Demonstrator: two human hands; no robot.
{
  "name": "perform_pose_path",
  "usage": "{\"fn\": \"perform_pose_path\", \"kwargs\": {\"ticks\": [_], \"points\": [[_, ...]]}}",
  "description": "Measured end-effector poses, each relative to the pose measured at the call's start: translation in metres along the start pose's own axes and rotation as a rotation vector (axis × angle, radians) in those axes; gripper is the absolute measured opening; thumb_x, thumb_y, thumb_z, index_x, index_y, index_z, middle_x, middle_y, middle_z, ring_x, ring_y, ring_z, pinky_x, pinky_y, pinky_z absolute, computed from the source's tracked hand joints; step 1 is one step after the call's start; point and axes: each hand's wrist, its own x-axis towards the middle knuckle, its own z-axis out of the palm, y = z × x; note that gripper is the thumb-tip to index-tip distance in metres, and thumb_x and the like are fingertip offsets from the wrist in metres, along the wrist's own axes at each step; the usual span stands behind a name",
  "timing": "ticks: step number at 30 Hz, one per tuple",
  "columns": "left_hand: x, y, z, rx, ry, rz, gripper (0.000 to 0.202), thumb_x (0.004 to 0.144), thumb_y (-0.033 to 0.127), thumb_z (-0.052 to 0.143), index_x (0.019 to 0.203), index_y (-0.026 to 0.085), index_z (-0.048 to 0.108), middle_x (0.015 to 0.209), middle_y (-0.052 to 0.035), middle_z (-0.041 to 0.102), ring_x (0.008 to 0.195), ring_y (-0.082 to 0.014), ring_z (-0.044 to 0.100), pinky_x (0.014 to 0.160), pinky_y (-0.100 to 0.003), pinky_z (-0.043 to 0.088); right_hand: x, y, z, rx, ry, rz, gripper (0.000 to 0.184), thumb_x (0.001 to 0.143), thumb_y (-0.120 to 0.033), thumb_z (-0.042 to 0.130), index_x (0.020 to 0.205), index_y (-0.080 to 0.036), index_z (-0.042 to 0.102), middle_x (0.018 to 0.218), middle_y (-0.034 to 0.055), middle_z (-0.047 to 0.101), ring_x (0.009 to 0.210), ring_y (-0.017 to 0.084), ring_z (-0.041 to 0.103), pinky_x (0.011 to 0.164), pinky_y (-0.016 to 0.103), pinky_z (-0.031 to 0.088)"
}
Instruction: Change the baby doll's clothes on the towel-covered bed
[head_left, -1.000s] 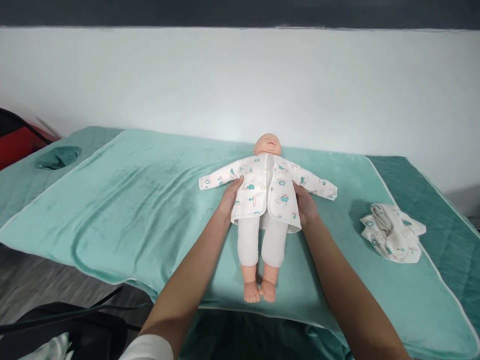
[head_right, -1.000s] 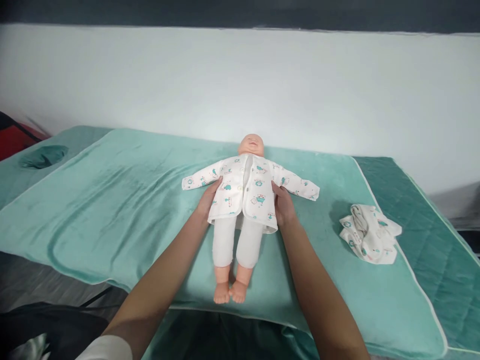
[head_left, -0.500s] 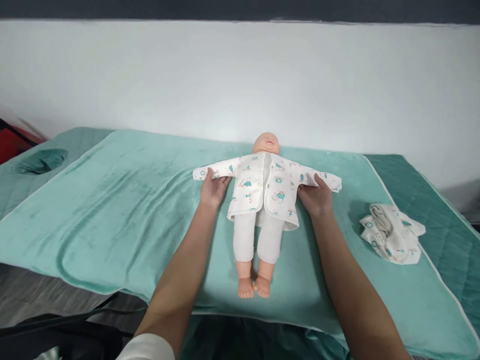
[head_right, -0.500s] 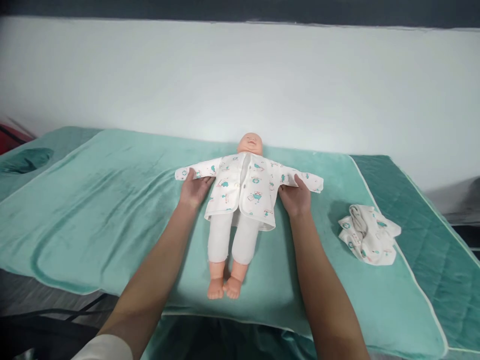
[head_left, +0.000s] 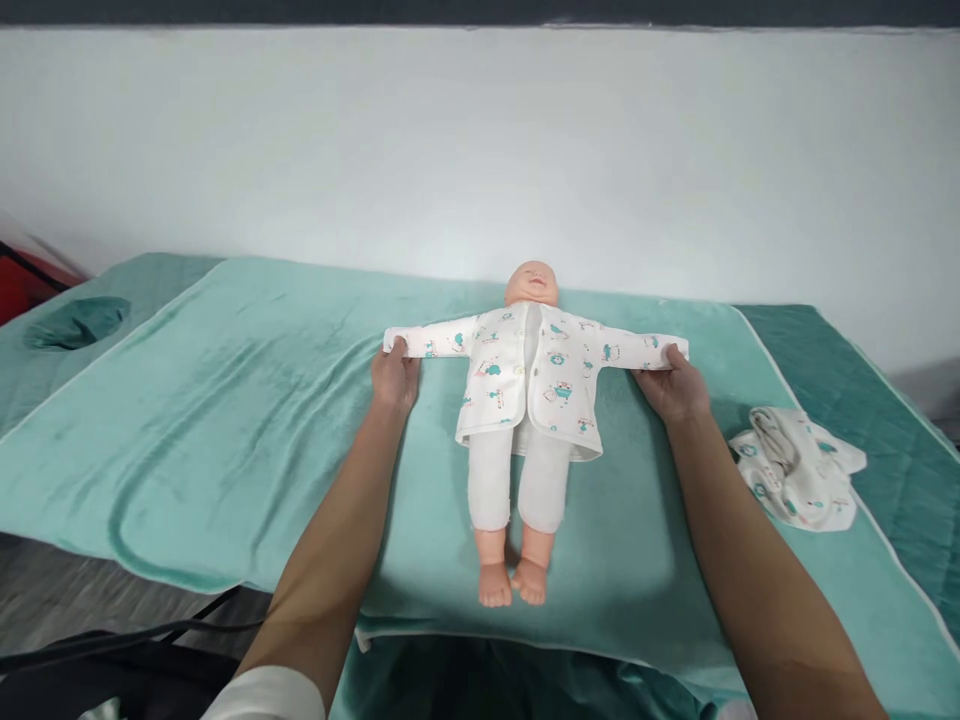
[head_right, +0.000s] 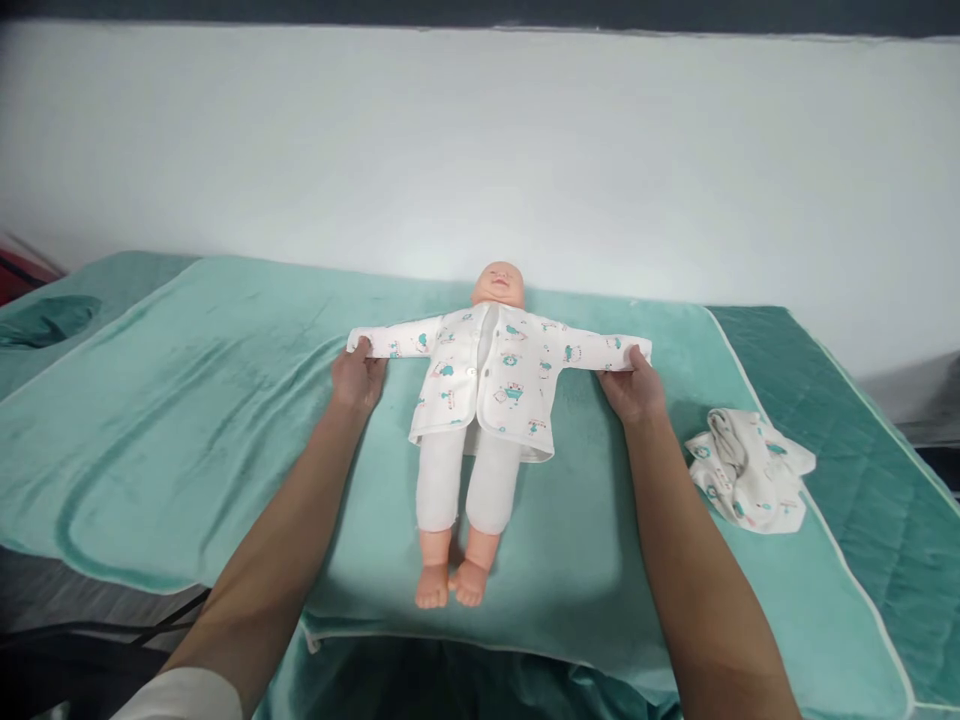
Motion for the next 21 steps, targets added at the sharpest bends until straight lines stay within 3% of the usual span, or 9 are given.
{"fn": "perform_pose_path", "kwargs": {"ticks": [6,10,14,16,19,21], "points": [[0.007,0.001,-0.002,0.098,0.073,0.069,0.019,0.100,0.019,0.048,0.095,0.013,0.065,0.103,-0.0101,0.073,0.097,-0.0157,0.072,0.103,-0.035,0.055,0.010,-0.003,0.004,-0.040,-0.020,-0.022,0.047,0.108,-0.037,0.019,0.105,-0.019,0.062,0.103,0.0105,0.070,0.112,0.023,0.067,0.098,0.050,0.058],[0.012,-0.002,-0.004,0.131,0.076,0.130,0.019,0.099,0.019,0.047,0.097,0.011,0.065,0.107,-0.0115,0.072,0.097,-0.0149,0.071,0.103,-0.033,0.054,0.017,-0.007,-0.002,-0.123,-0.033,-0.085,0.050,0.107,-0.040,0.019,0.097,-0.018,0.062,0.101,0.0126,0.069,0.110,0.024,0.067,0.098,0.048,0.057],[0.010,-0.005,-0.009,0.328,0.101,0.256,0.018,0.096,0.019,0.049,0.110,0.014,0.061,0.119,-0.0109,0.068,0.110,-0.0156,0.066,0.106,-0.031,0.050,0.016,-0.006,-0.012,-0.328,0.037,-0.285,0.028,0.100,-0.038,0.037,0.092,-0.022,0.058,0.102,0.0109,0.068,0.112,0.027,0.066,0.099,0.049,0.056],[0.003,-0.003,-0.012,0.457,0.141,0.346,0.024,0.092,0.018,0.057,0.116,0.017,0.059,0.131,-0.0096,0.061,0.125,-0.0158,0.058,0.115,-0.030,0.042,0.006,-0.003,-0.017,-0.361,0.152,-0.397,0.012,0.093,-0.030,0.049,0.100,-0.022,0.056,0.118,0.0107,0.064,0.123,0.026,0.060,0.108,0.046,0.049],[-0.016,0.004,-0.016,0.639,0.143,0.446,0.032,0.089,0.020,0.064,0.120,0.020,0.058,0.138,-0.0077,0.055,0.135,-0.0175,0.048,0.121,-0.031,0.032,-0.029,0.008,-0.021,-0.400,0.304,-0.548,0.042,0.082,-0.017,0.066,0.121,-0.020,0.052,0.148,0.0128,0.047,0.142,0.023,0.042,0.122,0.039,0.031],[-0.032,0.009,-0.017,0.751,0.095,0.490,0.032,0.090,0.025,0.064,0.121,0.021,0.058,0.135,-0.0076,0.056,0.132,-0.0188,0.050,0.119,-0.033,0.035,-0.064,0.019,-0.021,-0.477,0.307,-0.575,0.057,0.076,-0.016,0.074,0.128,-0.017,0.052,0.151,0.0155,0.044,0.144,0.025,0.040,0.123,0.041,0.027]]}}
